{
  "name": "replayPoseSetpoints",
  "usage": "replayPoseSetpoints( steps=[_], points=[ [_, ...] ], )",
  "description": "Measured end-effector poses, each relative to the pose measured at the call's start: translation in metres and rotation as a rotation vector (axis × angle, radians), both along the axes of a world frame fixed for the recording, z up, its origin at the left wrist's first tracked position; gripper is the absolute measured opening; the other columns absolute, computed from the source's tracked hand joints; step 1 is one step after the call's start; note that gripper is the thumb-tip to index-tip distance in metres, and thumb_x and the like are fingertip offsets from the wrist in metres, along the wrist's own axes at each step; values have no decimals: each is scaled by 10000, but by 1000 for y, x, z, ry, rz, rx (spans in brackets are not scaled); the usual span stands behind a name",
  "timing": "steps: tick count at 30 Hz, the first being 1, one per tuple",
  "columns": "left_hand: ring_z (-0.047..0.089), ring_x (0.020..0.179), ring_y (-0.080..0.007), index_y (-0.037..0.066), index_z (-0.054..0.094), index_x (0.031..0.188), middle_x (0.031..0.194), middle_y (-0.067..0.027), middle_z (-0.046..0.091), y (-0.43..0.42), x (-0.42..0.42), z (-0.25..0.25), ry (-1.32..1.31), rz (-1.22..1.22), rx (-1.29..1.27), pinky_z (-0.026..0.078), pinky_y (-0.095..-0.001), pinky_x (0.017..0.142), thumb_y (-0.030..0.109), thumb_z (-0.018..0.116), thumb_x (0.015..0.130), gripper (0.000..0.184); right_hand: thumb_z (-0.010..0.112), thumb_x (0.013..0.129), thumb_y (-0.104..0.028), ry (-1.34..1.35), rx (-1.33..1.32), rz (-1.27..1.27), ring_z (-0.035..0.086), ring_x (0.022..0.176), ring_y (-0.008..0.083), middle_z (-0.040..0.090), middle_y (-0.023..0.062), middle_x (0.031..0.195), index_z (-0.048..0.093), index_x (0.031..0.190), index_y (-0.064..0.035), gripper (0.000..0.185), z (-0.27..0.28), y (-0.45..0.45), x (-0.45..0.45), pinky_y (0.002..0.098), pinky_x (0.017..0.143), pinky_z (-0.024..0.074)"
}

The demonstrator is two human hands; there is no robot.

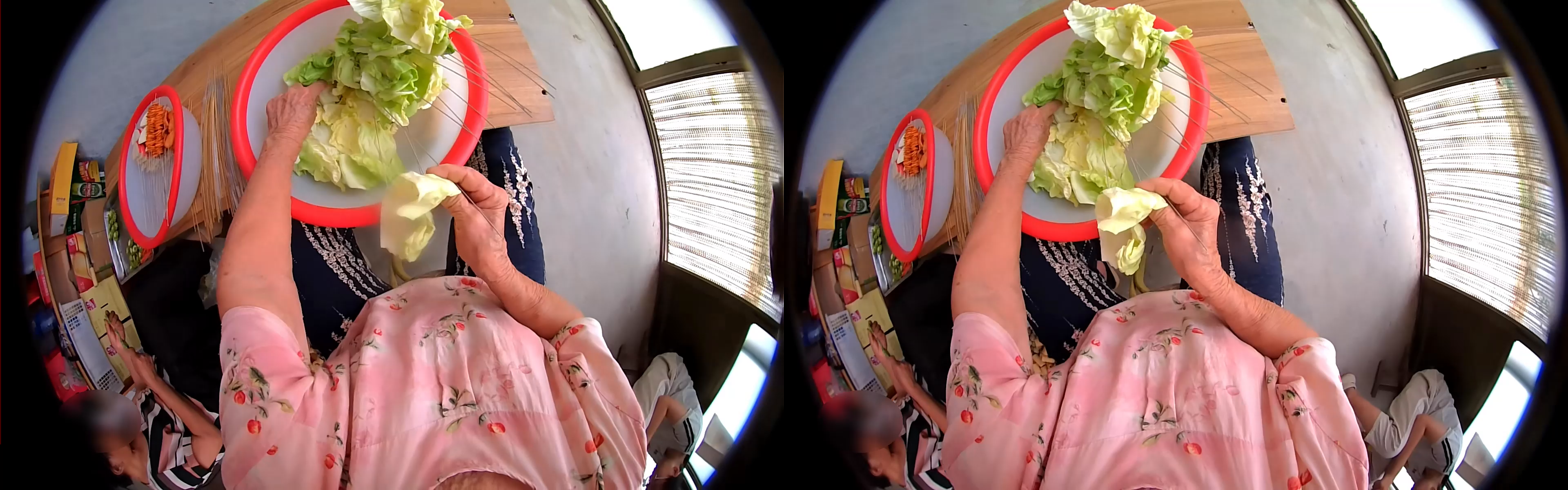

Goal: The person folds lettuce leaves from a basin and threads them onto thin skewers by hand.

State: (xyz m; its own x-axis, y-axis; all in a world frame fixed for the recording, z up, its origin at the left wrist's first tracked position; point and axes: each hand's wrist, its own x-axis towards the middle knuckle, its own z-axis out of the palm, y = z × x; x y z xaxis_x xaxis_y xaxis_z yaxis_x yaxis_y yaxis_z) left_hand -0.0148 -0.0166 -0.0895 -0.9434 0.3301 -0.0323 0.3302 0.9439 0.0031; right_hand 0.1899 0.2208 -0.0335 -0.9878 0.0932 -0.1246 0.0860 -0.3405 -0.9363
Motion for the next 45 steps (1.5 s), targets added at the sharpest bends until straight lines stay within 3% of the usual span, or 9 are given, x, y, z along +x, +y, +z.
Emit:
replayPoseSetpoints(
  steps=[13,22,28,31,37,41,45],
  points=[
    [623,889,-329,199,596,1133,947,-152,641,6,-1,7,-139,1,-43,495,-434,750,28,439,823,386,544,885,-4,-23,-60,-13,594,762,92,658,46,902,626,1040,25,177,4,-3,3,227,692,492],
    [595,885,-349,221,528,1212,929,-170,595,-11,15,19,-82,-16,128,479,-432,730,107,562,843,388,554,890,-25,-13,-66,8,584,757,82,652,35,888,625,1033,26,167,2,-2,3,220,695,484],
    [571,889,-361,149,572,1108,932,-158,557,-29,25,19,-12,-98,276,471,-426,742,76,538,856,265,554,890,-28,-27,-38,7,581,750,79,653,32,870,626,1031,27,167,3,-4,3,219,692,481],
    [566,877,-368,96,595,1024,915,-167,551,-39,28,21,75,-16,299,464,-424,736,28,519,839,211,554,890,-28,-39,-41,18,586,751,82,655,34,868,627,1032,28,170,5,-6,4,221,696,486],
    [569,861,-381,65,600,1004,887,-192,565,-49,40,42,293,34,424,457,-422,720,-3,547,796,225,551,895,-32,-14,-22,29,592,741,85,665,45,886,628,1041,28,176,4,-9,7,219,692,491],
    [587,767,-414,23,562,989,789,-225,604,-54,49,48,241,16,316,464,-463,669,88,634,773,237,551,894,-30,-5,-23,45,592,733,84,666,43,888,628,1043,25,177,2,-10,8,217,689,490],
    [602,777,-420,16,521,951,799,-244,616,-41,41,38,42,180,46,475,-490,664,89,582,793,184,550,889,-24,-13,-4,70,590,725,82,665,40,882,629,1040,24,178,5,-13,8,216,678,490]
  ],
)
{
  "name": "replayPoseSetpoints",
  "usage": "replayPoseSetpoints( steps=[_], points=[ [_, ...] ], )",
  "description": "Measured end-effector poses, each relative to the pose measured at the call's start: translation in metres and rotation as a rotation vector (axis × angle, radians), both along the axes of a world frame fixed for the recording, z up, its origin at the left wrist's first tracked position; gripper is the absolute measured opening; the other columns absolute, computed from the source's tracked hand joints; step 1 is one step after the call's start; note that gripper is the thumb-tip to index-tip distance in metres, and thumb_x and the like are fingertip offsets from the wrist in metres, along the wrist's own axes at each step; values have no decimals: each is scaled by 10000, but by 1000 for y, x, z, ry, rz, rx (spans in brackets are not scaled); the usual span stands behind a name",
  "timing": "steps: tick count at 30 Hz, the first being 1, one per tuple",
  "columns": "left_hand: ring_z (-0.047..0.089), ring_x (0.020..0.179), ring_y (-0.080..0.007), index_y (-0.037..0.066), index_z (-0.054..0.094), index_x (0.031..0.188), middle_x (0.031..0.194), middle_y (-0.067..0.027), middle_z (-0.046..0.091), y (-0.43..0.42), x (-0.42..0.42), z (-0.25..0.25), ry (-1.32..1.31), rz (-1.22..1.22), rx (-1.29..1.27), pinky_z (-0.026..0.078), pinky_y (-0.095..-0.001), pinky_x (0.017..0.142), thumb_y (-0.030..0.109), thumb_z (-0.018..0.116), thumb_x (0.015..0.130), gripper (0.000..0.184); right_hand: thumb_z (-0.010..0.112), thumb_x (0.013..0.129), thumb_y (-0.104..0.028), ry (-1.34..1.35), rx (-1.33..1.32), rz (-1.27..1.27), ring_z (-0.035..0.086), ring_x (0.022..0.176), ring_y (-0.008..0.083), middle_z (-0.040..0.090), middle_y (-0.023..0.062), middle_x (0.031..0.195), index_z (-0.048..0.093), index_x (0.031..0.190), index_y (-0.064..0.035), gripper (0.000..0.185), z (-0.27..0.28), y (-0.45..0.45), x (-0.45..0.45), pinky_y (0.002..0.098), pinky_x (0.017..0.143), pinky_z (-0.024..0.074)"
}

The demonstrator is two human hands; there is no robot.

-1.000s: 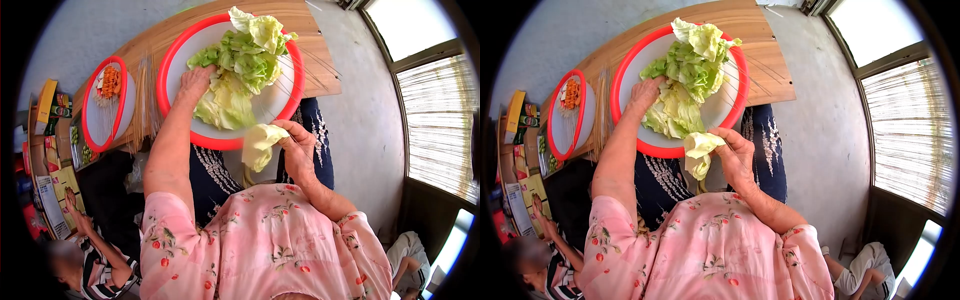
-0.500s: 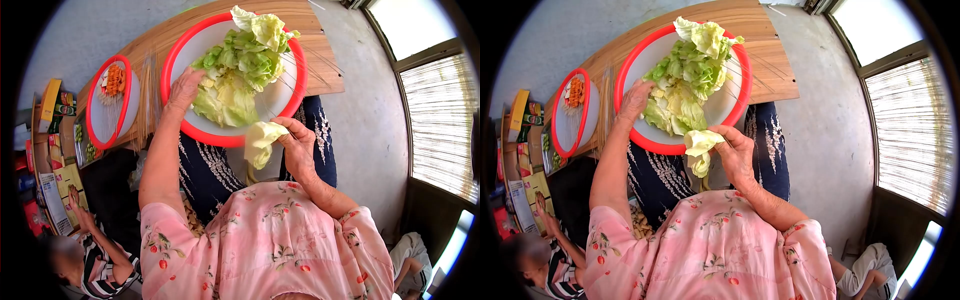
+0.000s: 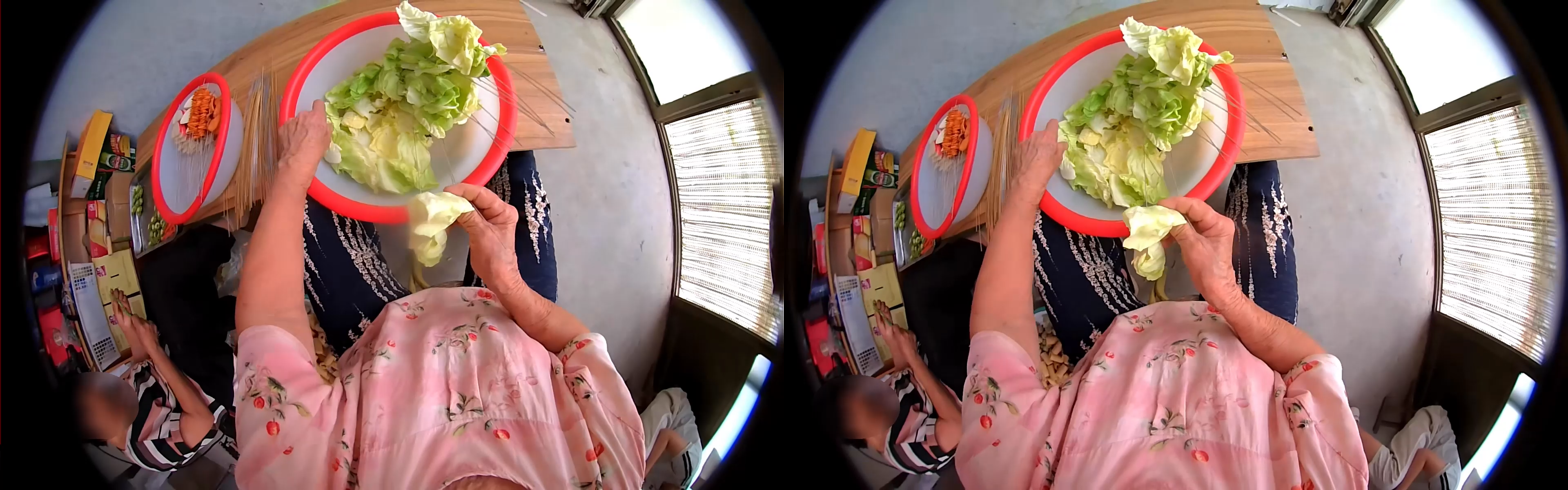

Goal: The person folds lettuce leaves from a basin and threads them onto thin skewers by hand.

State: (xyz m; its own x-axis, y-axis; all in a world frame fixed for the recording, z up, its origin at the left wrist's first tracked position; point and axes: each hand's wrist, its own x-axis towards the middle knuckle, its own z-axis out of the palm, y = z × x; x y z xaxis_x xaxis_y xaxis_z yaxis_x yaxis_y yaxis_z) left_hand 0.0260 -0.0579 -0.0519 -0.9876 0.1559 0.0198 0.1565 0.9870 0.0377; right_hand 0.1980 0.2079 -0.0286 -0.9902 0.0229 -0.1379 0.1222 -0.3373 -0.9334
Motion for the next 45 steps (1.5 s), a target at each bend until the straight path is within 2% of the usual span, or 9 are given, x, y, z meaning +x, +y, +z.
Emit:
replayPoseSetpoints(
  steps=[2,9,12,17,20,21,25,34,45],
  points=[
    [618,830,-420,33,526,960,862,-236,634,12,0,4,-46,49,-74,493,-506,678,84,552,807,163,545,886,-18,-1,-6,-14,589,719,81,664,39,880,630,1037,25,178,0,-1,2,215,671,490],
    [575,949,-422,40,558,1067,950,-276,609,-10,4,7,182,157,343,446,-484,820,48,472,773,306,535,873,14,-17,-27,-29,587,704,82,664,41,867,632,1026,30,182,-4,6,2,214,658,490],
    [568,962,-429,41,573,1134,1013,-267,608,-10,6,40,80,244,314,461,-447,808,60,510,741,398,534,868,19,-22,-36,-22,587,697,83,664,44,864,632,1024,31,185,-5,5,2,214,656,490],
    [550,820,-356,57,623,894,819,-161,575,-3,10,16,350,-71,-34,454,-441,715,45,610,728,167,531,864,18,-9,-25,1,586,691,84,662,46,867,628,1028,32,190,-6,3,2,214,657,490],
    [541,834,-322,63,642,857,816,-134,555,16,10,10,338,-171,56,462,-408,727,39,607,732,132,571,869,-33,-20,-29,13,596,771,83,665,39,889,638,1015,30,172,-4,4,3,224,719,484],
    [550,830,-303,75,658,860,807,-117,550,22,9,4,368,-250,168,469,-390,724,2,576,737,165,560,867,-16,-13,-27,6,594,748,83,664,42,887,633,1020,32,176,-4,4,3,221,700,487],
    [556,830,-294,122,686,959,837,-104,552,34,1,-12,176,-354,81,475,-390,720,-41,530,737,317,536,866,21,-9,-32,-5,591,707,82,660,48,886,623,1033,35,189,-5,3,2,214,662,494],
    [571,895,-310,174,675,1044,887,-136,557,36,-14,-29,108,-199,76,477,-407,748,102,679,716,336,540,876,15,-22,-13,5,589,710,81,659,45,875,622,1035,34,180,-3,3,2,214,664,495],
    [587,861,-314,202,681,1018,872,-143,559,36,-12,-32,121,-58,171,490,-415,729,147,681,720,304,527,876,22,-3,1,3,590,703,86,659,51,875,618,1046,35,193,-4,3,3,217,667,495]
  ],
)
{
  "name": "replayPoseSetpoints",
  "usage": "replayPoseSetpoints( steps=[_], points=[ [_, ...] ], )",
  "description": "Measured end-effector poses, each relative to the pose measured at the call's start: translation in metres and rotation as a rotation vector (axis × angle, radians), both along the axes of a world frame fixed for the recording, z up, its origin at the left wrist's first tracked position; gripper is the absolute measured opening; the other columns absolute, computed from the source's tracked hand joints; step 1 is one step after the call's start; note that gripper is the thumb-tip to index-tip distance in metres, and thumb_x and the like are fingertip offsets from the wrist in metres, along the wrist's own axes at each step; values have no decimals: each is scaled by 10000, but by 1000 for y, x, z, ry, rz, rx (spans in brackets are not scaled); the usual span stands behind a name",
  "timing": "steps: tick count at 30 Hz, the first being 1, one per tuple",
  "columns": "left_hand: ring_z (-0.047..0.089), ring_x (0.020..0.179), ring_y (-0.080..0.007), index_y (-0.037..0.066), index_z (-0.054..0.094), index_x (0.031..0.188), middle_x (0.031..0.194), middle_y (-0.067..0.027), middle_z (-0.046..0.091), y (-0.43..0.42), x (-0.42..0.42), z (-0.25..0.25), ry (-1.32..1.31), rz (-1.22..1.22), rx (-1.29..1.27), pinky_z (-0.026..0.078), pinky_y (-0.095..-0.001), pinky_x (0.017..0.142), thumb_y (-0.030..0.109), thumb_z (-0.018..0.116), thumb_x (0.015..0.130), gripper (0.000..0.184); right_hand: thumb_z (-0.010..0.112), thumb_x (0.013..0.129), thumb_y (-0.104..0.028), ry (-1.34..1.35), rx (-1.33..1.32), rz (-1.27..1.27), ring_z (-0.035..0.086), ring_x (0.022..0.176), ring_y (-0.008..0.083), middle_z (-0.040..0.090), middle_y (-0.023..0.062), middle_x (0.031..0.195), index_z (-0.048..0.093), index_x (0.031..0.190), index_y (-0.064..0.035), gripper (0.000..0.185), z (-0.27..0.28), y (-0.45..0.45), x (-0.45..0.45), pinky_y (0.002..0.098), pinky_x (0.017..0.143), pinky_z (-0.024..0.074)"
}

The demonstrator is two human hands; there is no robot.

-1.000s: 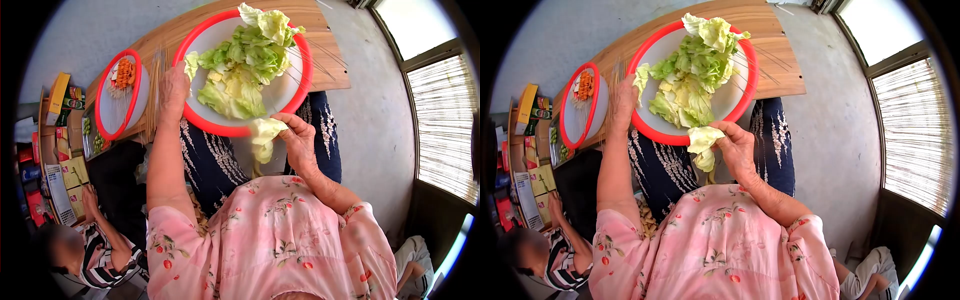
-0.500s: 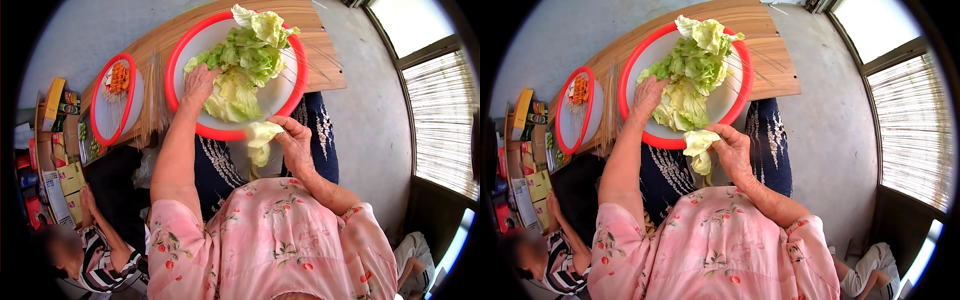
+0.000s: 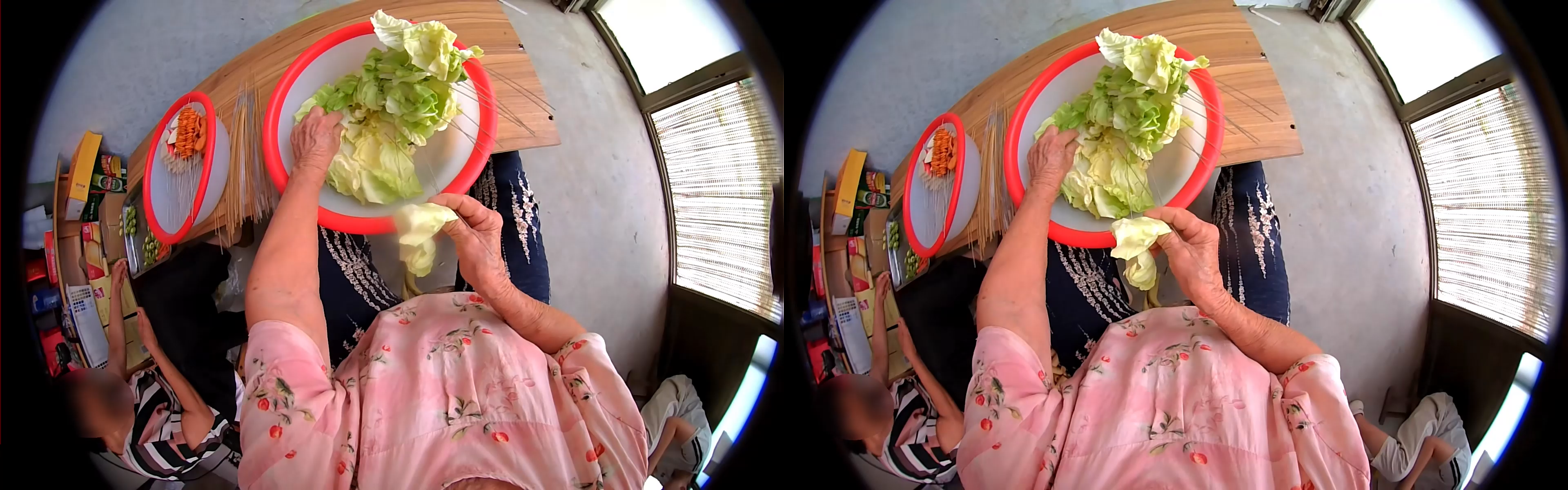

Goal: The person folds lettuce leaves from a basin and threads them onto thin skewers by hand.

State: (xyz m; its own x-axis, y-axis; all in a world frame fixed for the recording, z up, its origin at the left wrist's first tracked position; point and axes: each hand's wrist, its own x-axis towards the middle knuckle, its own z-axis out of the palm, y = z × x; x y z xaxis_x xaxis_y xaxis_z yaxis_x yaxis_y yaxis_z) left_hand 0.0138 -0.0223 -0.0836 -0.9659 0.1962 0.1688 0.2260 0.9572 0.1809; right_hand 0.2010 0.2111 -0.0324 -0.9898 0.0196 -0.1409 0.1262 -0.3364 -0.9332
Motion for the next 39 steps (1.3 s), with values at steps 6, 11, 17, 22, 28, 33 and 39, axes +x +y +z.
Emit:
replayPoseSetpoints(
  steps=[6,11,17,22,28,33,39],
  points=[
    [580,913,-310,233,659,1077,949,-162,528,-3,-1,2,-87,-137,-16,489,-394,761,90,618,759,352,521,875,24,7,-4,-2,593,703,89,658,56,877,615,1049,37,198,-1,0,1,220,669,497],
    [589,870,-309,229,681,1021,887,-163,540,0,0,0,1,-132,-80,490,-403,733,75,605,746,324,522,875,23,16,-15,-3,597,706,89,659,57,881,615,1046,36,196,-4,-1,0,218,667,497],
    [595,799,-300,185,700,928,796,-140,555,-2,-2,-7,176,-148,-107,476,-420,673,69,568,755,247,526,872,22,-9,-9,-22,602,722,86,664,59,893,615,1046,34,196,-5,0,1,222,677,508],
    [593,794,-285,101,658,803,778,-113,564,-3,-3,-2,298,-142,-58,448,-411,642,78,552,771,114,555,868,-8,-20,-28,-21,614,805,96,675,61,921,634,1023,23,177,-4,1,1,235,756,501],
    [598,765,-298,74,626,769,758,-112,585,-7,-4,-3,313,-103,-69,435,-408,639,73,540,778,86,521,870,30,-39,-22,-25,590,704,80,663,51,876,623,1031,37,191,-3,0,1,218,665,499],
    [596,731,-366,79,634,859,842,-147,624,-9,-8,-8,250,-20,-73,472,-447,660,127,519,819,131,519,870,31,-23,-35,-41,589,697,82,661,53,864,625,1028,38,190,-5,2,1,217,659,496],
    [615,750,-368,62,615,823,821,-155,638,-8,-3,3,307,66,50,486,-454,655,122,513,821,118,519,873,29,-11,-22,-34,592,696,86,661,57,865,620,1033,41,190,-5,2,1,220,661,497]
  ],
)
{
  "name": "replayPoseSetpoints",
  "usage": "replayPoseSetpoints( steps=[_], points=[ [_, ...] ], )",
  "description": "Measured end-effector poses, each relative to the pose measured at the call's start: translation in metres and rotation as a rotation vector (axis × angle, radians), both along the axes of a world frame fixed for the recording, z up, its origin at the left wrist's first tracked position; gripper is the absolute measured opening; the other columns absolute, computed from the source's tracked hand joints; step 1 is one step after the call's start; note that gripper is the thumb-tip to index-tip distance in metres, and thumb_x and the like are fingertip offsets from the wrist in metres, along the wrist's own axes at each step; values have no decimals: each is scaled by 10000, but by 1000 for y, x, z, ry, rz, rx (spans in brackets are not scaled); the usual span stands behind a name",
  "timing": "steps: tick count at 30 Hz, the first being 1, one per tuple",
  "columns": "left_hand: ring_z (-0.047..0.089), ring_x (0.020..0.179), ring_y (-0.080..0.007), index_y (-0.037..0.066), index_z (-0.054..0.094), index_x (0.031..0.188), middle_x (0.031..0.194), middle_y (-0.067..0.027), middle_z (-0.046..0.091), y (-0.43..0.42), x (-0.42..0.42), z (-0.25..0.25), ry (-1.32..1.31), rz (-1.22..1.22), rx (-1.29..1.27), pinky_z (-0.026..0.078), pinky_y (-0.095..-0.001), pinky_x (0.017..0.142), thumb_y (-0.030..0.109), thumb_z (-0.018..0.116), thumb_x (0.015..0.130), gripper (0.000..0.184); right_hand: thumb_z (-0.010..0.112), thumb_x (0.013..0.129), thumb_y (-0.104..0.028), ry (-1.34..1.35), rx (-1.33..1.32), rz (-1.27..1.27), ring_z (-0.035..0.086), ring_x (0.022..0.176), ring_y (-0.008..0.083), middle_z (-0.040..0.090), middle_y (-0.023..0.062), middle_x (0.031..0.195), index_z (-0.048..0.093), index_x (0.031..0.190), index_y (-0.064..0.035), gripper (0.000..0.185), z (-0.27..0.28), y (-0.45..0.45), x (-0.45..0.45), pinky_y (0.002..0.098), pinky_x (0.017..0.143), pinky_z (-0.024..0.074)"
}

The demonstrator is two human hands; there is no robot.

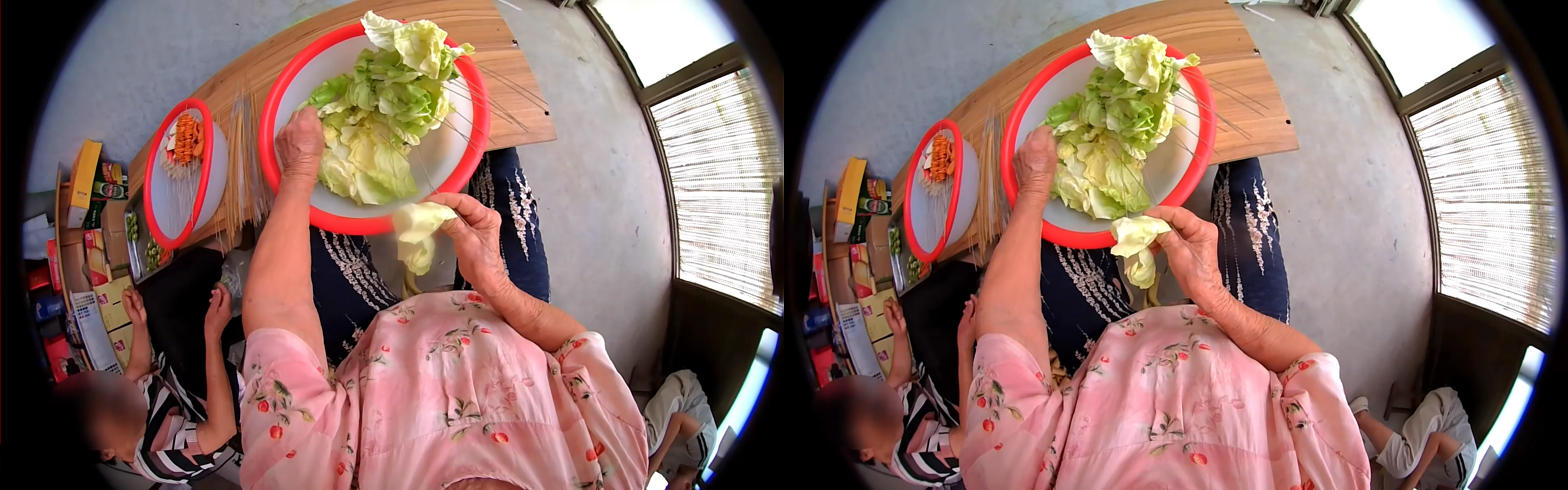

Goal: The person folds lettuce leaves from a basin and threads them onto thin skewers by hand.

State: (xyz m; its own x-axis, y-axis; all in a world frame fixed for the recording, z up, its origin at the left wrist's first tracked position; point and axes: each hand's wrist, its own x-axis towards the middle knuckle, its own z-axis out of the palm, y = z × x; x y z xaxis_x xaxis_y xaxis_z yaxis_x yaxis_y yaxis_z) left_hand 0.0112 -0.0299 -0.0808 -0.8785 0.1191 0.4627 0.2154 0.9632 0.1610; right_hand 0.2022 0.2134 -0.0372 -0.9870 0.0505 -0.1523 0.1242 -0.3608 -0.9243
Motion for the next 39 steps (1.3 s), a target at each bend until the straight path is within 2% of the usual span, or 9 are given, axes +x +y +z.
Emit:
replayPoseSetpoints(
  steps=[2,5,10,14,22,26,32,38,39],
  points=[
    [620,737,-366,60,611,807,792,-160,639,-3,-1,0,19,39,99,488,-451,640,121,520,818,110,519,873,28,13,5,3,592,698,87,661,58,867,617,1035,43,190,0,0,0,222,663,498],
    [624,747,-367,63,628,850,788,-174,643,-6,-5,-3,-66,127,275,488,-440,646,157,516,839,147,571,868,-32,-23,-28,9,616,841,104,679,59,934,647,1004,14,163,-2,2,1,242,789,491],
    [618,725,-370,66,631,839,763,-182,637,-11,-12,-18,-92,72,490,481,-445,638,183,509,855,170,564,867,-33,-22,-7,14,616,834,101,679,58,932,645,1007,16,168,-3,2,0,238,780,490],
    [606,694,-375,69,602,846,748,-173,633,-7,-12,-12,-64,78,397,477,-449,633,186,498,872,158,519,875,7,5,16,22,582,698,78,659,45,863,621,1031,38,189,0,1,-1,219,667,490],
    [587,862,-355,55,539,936,925,-180,604,0,-3,26,87,13,38,468,-459,700,190,453,907,164,511,880,5,-16,73,35,573,656,73,647,37,793,628,987,41,163,6,-3,-7,213,627,487],
    [589,832,-375,59,537,922,888,-186,605,2,-6,35,54,10,117,463,-470,691,188,447,909,158,518,884,-16,-55,-3,54,551,618,64,630,26,743,627,945,46,139,8,-2,-10,206,578,471],
    [594,798,-411,81,548,981,859,-206,613,0,0,44,48,35,277,466,-461,686,222,421,926,199,536,887,-75,-101,9,91,564,661,62,642,28,767,634,960,34,164,11,0,-16,212,612,478],
    [610,801,-345,36,557,956,865,-172,620,5,9,68,225,-11,472,477,-401,710,192,467,913,185,549,875,-82,-114,3,97,578,734,59,653,24,819,635,970,30,170,18,-3,-14,210,684,477],
    [607,817,-311,21,557,969,884,-166,616,4,11,72,216,-6,515,472,-378,735,182,481,910,188,550,892,-94,-89,-4,82,580,737,62,653,23,837,637,971,22,165,19,-4,-13,214,682,479]
  ],
)
